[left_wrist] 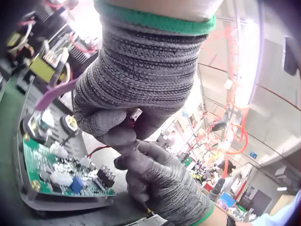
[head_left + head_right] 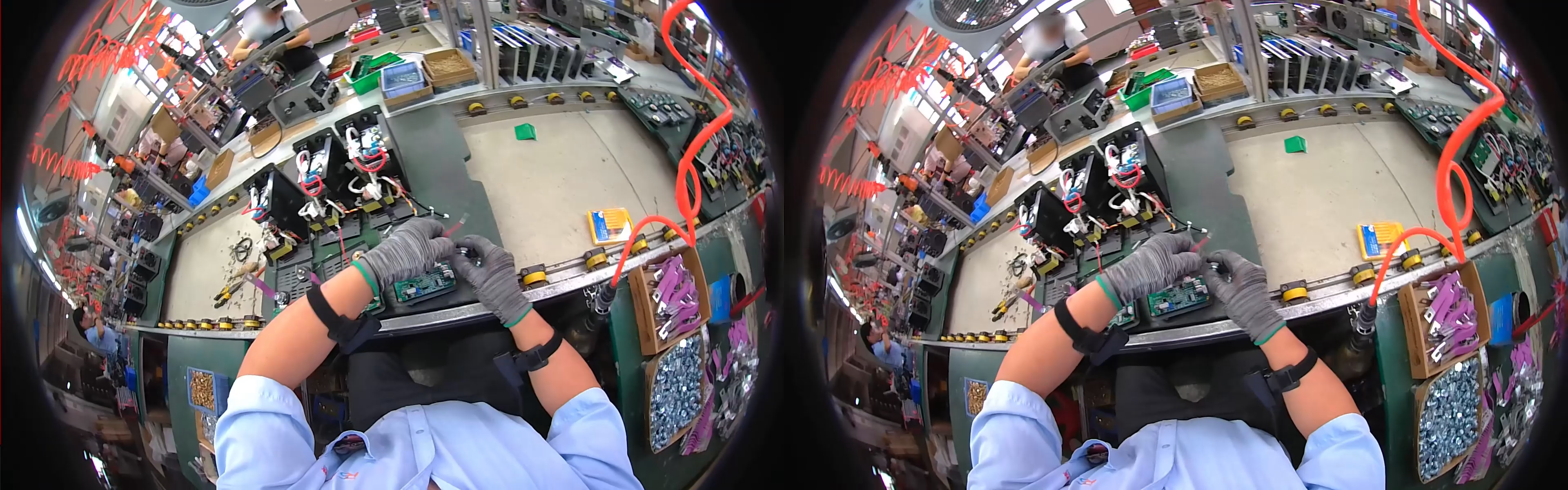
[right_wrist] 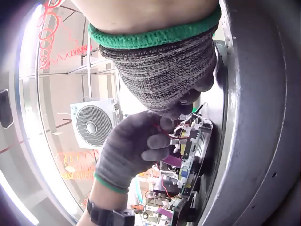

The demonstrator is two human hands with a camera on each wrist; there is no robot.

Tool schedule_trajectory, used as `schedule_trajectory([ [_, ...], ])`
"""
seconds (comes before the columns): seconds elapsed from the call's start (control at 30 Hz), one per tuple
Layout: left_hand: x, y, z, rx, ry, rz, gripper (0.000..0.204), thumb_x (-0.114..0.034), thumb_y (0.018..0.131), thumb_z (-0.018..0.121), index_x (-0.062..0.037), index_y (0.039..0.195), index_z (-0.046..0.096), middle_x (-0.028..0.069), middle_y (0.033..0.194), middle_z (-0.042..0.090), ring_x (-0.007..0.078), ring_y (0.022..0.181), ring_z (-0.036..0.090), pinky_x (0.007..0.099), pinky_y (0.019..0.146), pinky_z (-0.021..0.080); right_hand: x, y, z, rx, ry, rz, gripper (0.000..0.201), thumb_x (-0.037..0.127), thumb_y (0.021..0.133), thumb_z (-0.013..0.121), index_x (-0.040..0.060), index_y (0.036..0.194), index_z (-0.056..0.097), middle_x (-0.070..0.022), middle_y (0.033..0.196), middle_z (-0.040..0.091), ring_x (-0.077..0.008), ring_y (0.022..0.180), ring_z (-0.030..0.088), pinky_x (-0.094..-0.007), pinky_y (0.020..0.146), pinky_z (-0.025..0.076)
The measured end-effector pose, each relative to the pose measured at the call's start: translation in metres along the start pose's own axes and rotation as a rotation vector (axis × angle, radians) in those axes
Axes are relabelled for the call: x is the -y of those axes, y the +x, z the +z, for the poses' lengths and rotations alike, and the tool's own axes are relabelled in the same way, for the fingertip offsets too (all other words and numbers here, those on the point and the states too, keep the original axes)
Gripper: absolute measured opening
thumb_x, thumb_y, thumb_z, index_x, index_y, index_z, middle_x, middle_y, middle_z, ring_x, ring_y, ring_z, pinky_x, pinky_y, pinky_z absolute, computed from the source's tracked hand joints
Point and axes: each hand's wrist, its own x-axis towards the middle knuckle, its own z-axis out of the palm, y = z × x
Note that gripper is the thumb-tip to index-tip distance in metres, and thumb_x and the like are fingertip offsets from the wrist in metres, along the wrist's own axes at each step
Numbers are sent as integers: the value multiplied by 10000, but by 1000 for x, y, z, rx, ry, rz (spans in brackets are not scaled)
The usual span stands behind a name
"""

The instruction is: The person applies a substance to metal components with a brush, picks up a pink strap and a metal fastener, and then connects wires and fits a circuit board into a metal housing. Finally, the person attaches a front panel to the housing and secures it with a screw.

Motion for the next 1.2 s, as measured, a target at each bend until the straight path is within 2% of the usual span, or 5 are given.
schedule_trajectory([
  [0.13,-50,-93,-34,-359,-155,94,229,-151,953,676,-7,1130,689,82,899,689,133,768,635,324,708,535,-15,-1,-14,33,107,136,263,187,946,709,33,1159,711,-53,899,710,-116,754,625,-288,689,517],
  [0.23,-26,-139,-33,-561,305,208,268,-167,889,726,-19,1110,689,130,918,691,237,819,695,364,745,562,-27,-1,-17,42,248,179,272,193,961,711,23,1173,702,4,882,668,-87,749,589,-270,671,495],
  [0.67,93,-128,43,-403,975,148,371,-261,900,630,-26,1185,663,156,1169,663,310,1100,644,544,924,489,-17,-7,-6,50,208,100,335,177,980,702,-19,1250,668,-34,1039,710,-90,943,623,-255,860,516],
  [1.03,51,-128,28,-521,833,40,675,-299,734,824,-15,1288,565,179,1329,574,355,1246,559,508,1028,449,-16,-5,-7,50,236,259,331,201,984,700,-15,1233,678,-24,987,709,-93,881,627,-284,769,525],
  [1.2,54,-80,16,-464,896,146,953,-340,693,832,48,1465,429,237,1469,491,414,1434,411,520,1236,268,-19,0,9,69,-311,-65,242,191,974,671,41,1162,692,-147,910,747,-298,762,717,-408,700,551],
])
